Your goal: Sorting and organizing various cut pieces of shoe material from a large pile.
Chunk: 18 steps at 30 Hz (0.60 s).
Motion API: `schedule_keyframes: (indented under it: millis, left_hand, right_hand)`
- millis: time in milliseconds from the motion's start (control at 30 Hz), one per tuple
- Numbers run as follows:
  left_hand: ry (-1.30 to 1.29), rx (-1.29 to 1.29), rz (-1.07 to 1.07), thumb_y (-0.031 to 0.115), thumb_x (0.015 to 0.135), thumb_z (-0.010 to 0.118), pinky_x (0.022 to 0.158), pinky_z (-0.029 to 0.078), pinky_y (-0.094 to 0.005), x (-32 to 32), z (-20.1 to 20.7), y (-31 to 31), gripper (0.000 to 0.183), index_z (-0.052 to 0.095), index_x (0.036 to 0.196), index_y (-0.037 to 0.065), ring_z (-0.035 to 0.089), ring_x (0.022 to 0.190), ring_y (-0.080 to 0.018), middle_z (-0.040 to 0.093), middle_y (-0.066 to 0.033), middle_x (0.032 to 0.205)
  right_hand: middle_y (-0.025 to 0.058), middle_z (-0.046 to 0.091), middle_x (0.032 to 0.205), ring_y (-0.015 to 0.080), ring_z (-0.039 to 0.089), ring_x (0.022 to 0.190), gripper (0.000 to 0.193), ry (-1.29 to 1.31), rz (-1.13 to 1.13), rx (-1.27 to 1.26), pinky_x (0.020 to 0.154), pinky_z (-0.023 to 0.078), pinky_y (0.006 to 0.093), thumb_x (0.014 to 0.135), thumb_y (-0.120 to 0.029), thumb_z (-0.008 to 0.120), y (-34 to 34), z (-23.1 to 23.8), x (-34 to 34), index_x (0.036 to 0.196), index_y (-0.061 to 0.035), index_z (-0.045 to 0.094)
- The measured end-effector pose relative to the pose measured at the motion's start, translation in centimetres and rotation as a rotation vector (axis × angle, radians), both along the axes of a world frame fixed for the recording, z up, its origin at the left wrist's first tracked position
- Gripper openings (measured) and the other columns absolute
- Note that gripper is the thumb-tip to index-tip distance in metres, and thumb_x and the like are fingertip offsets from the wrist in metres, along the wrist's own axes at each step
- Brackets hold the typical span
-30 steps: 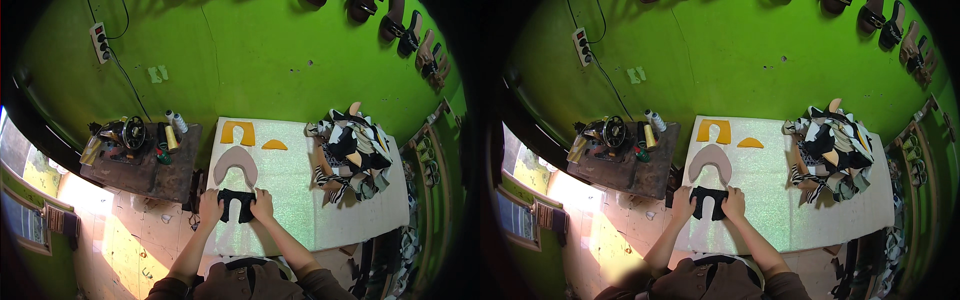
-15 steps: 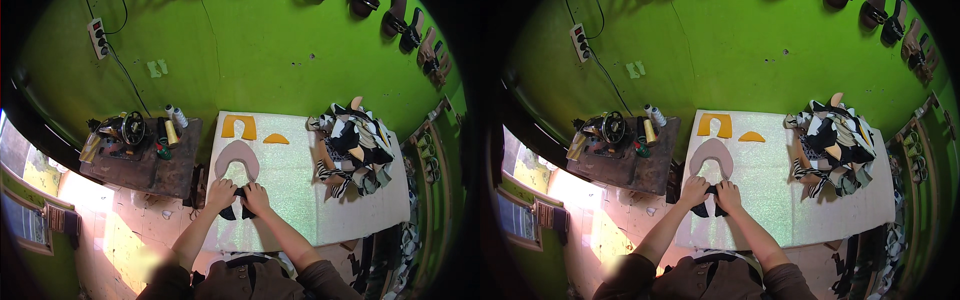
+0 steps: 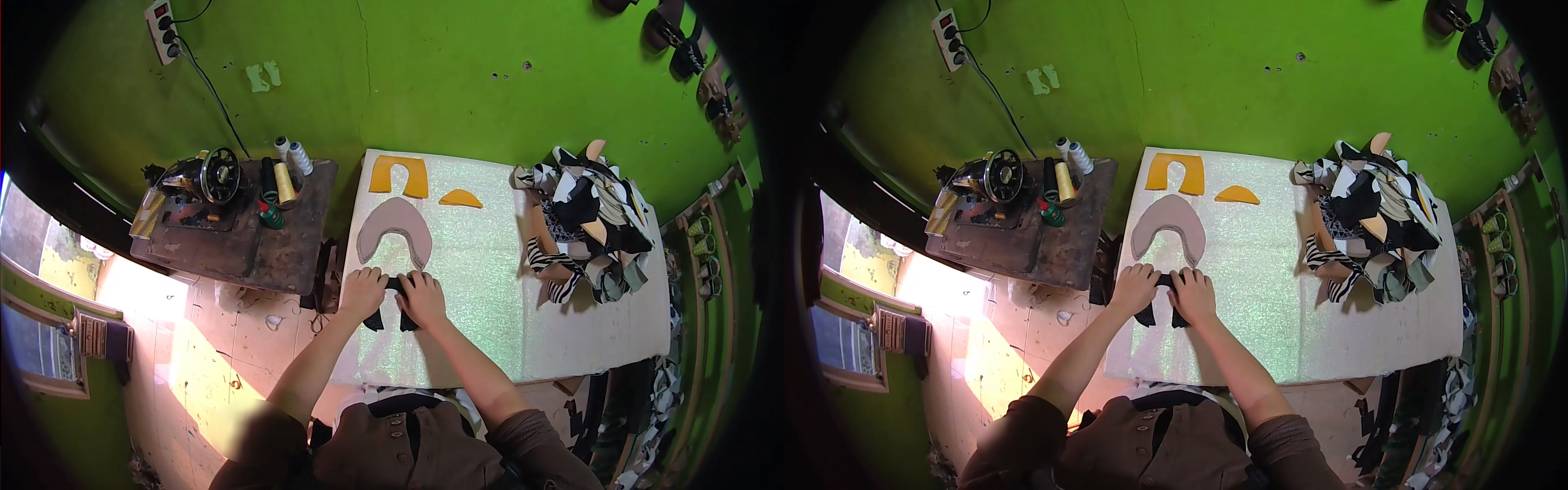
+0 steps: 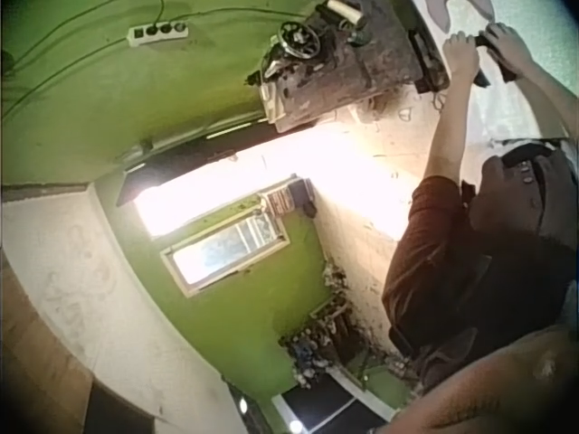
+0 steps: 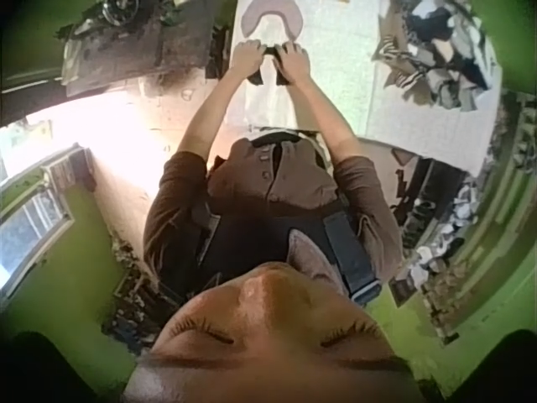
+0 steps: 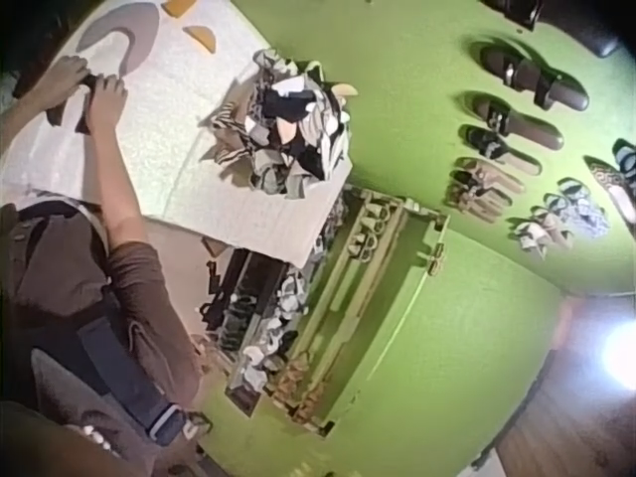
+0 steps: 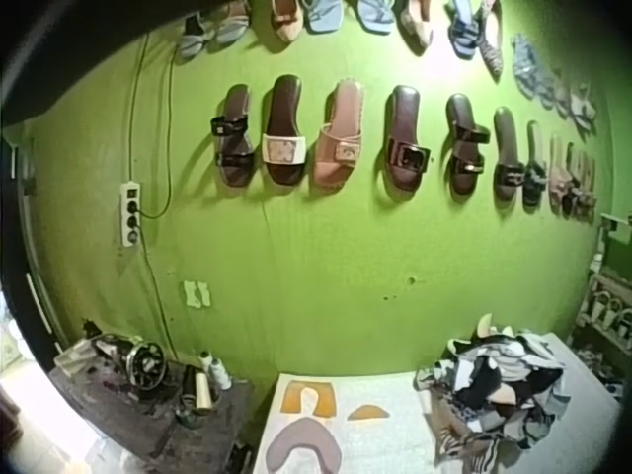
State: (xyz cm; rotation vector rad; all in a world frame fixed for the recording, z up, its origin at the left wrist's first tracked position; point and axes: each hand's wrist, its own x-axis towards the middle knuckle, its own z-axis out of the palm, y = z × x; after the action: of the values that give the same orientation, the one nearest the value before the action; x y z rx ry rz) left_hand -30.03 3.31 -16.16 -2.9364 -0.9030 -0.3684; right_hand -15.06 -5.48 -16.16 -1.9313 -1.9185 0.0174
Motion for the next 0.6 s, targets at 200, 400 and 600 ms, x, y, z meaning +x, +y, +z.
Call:
schedule_keyframes:
  millis: [200,400,600]
  left_hand:
    - [-0.029,-0.015,0.008,0.023,0.07,0.063,0.086,0.039,-0.0348,-0.2,0.5,-0.8,0.042,0.059,0.109,0.007,0.053,0.101,-0.0196,0.057,-0.0059,0.104]
    - [0.127,0.011,0.12,0.046,0.084,0.05,0.106,0.023,-0.0436,-1.4,0.3,-5.4,0.07,0.035,0.134,0.0,0.032,0.13,-0.0249,0.034,-0.0149,0.14]
    - [0.119,-0.031,0.221,0.048,0.088,0.042,0.107,0.021,-0.0448,-2.1,-1.8,-6.0,0.068,0.035,0.135,-0.001,0.029,0.132,-0.0247,0.033,-0.0158,0.142]
  right_hand:
    - [0.0133,0.05,0.113,0.0302,0.049,0.106,0.049,0.041,-0.023,0.008,0.086,0.041,0.0406,0.077,-0.025,0.062,-0.2,0.5,-0.5,0.122,-0.0085,0.049]
    - [0.0178,0.038,0.136,0.0328,0.037,0.124,0.058,0.008,0.026,0.006,0.101,0.03,0.0477,0.081,-0.029,0.058,-3.7,-1.1,-1.2,0.131,-0.0059,0.04]
    - [0.015,0.034,0.14,0.0319,0.033,0.129,0.058,0.039,-0.029,-0.104,0.105,0.023,0.0505,0.085,-0.035,0.052,-4.1,-2.1,-1.8,0.133,-0.0055,0.039]
